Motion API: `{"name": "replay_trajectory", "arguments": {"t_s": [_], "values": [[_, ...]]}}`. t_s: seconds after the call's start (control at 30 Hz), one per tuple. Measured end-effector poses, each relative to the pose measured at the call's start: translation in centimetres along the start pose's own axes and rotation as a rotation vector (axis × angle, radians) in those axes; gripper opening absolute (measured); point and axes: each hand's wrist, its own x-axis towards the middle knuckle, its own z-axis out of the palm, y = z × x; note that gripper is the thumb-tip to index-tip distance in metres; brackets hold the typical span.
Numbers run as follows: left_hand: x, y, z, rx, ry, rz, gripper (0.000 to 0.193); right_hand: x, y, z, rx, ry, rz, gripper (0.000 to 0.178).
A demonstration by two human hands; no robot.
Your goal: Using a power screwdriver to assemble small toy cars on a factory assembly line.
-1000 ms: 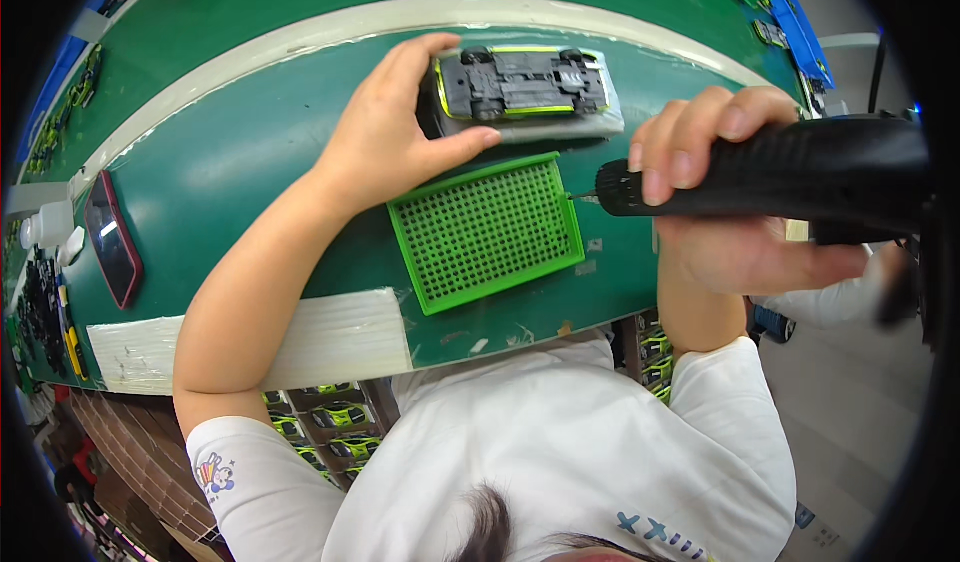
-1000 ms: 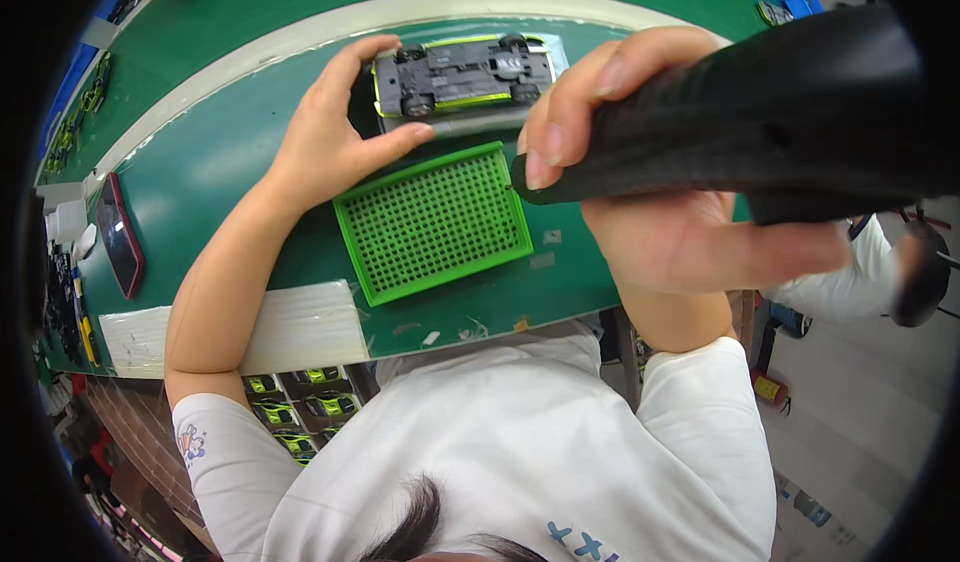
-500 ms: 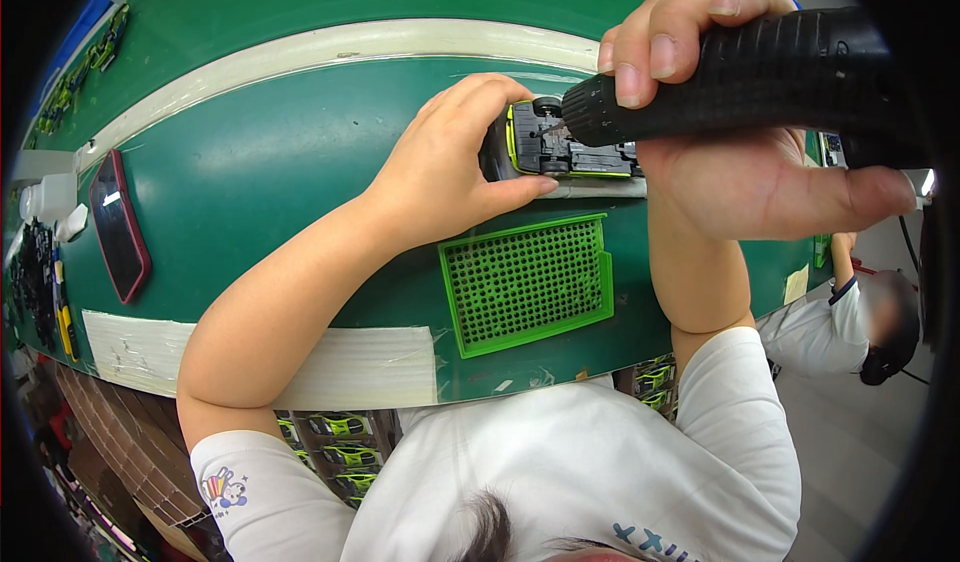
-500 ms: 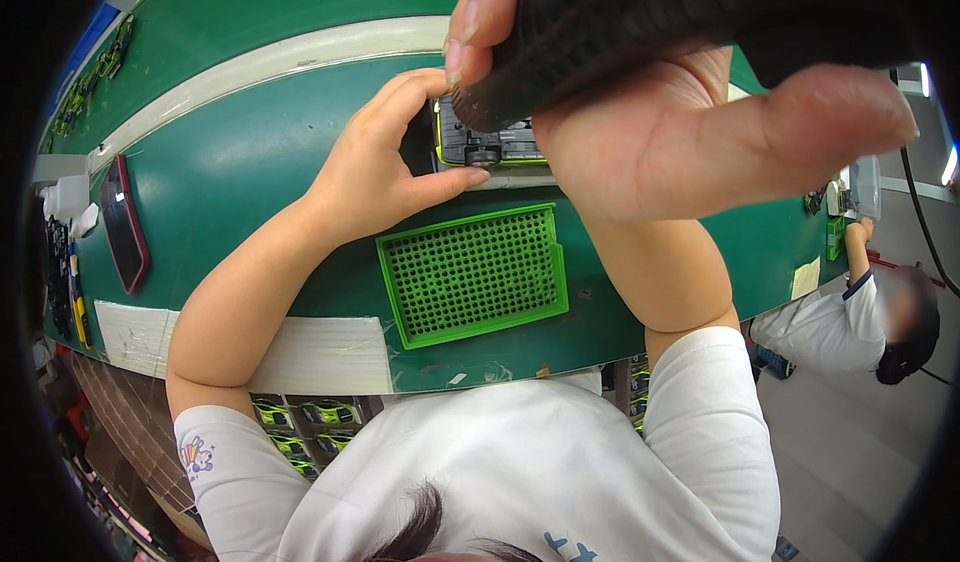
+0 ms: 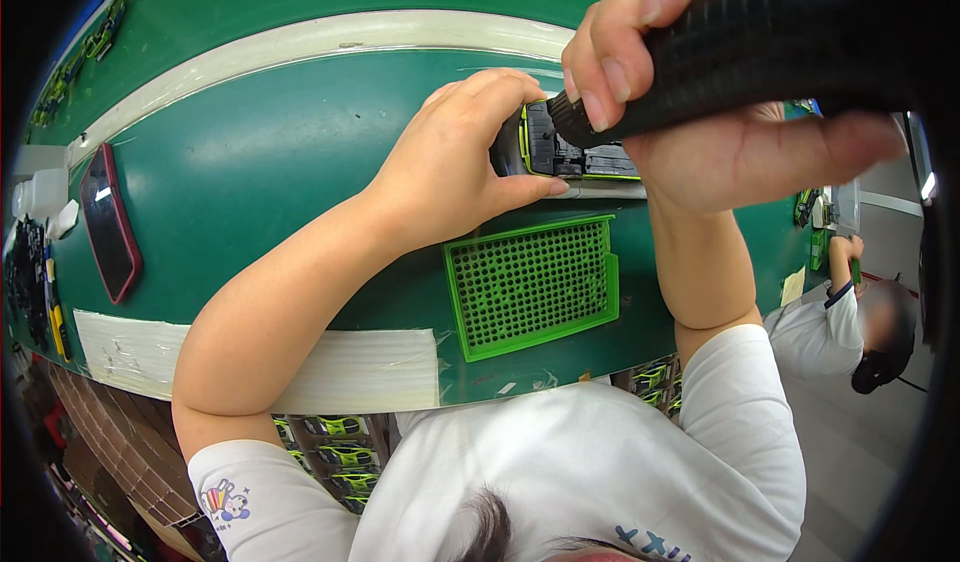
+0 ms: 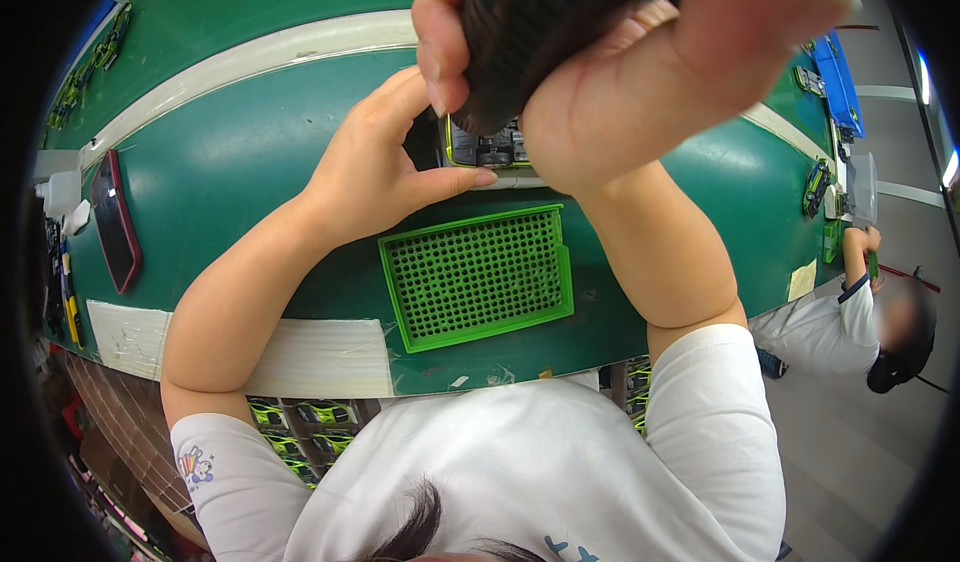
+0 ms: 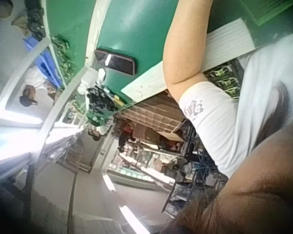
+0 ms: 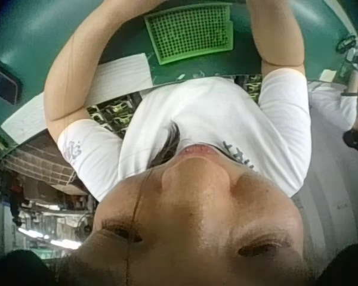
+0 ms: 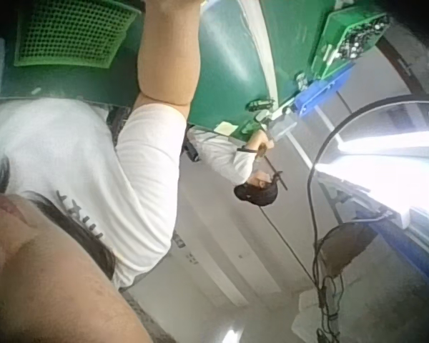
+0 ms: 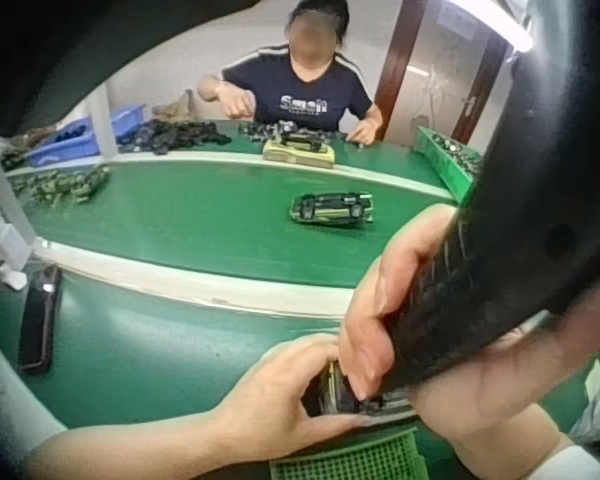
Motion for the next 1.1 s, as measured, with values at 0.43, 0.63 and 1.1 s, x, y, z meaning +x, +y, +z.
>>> {"name": "replay_trajectory", "arguments": {"t_s": [0.43,0.63,1.1], "values": [[0.5,1.2,-0.8,0.071,-0.041,0.008,0.06,-1.3,1.3,2.4,0.122,0.302,0.006,0.108],[-0.3,1.4,-0.5,0.088,0.017,-0.034,0.065,-1.6,-1.2,4.3,-0.15,0.534,-0.095,0.095],[-16.9,10.2,-18.8,0.386,0.595,-0.474,0.068,-2.6,-10.0,-0.3,-0.288,0.905,-0.28,0.083]]}}
